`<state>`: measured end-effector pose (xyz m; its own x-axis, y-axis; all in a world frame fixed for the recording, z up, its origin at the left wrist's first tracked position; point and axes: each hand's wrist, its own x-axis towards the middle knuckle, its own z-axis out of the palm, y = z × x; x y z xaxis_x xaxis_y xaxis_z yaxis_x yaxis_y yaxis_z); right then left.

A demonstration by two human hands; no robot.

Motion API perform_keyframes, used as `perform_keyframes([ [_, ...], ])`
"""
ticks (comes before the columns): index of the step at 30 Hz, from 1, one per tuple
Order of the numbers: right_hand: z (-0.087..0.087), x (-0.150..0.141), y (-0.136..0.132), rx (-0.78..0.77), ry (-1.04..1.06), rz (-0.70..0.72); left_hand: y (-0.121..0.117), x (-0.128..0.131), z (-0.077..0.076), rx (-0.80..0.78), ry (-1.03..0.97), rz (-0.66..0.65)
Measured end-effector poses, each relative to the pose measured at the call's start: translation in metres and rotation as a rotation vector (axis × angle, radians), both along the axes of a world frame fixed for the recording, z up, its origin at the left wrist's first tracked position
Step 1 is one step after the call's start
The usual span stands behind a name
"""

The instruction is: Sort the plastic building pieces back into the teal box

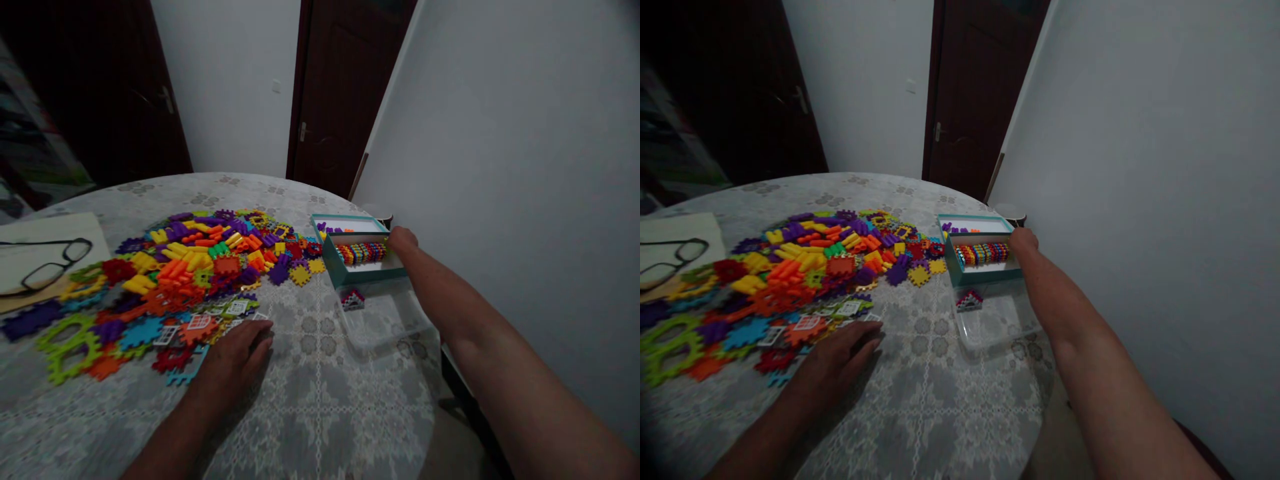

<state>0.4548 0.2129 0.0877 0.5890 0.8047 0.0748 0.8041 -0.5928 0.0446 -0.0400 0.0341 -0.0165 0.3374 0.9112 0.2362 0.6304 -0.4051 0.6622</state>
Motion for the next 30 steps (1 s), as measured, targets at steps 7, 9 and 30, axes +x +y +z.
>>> perform_keyframes([
  [7,-0.016,-0.008,-0.004,-0.014,-0.055,0.065,-0.003,0.001,0.001,-0.003,0.007,-0.005],
  [9,-0.017,-0.008,-0.008,-0.016,-0.068,0.077,-0.003,0.001,0.001,-0.008,0.013,-0.007],
  [30,0.001,-0.011,-0.038,-0.276,0.049,0.313,-0.003,0.001,0.004,-0.017,0.003,-0.009],
])
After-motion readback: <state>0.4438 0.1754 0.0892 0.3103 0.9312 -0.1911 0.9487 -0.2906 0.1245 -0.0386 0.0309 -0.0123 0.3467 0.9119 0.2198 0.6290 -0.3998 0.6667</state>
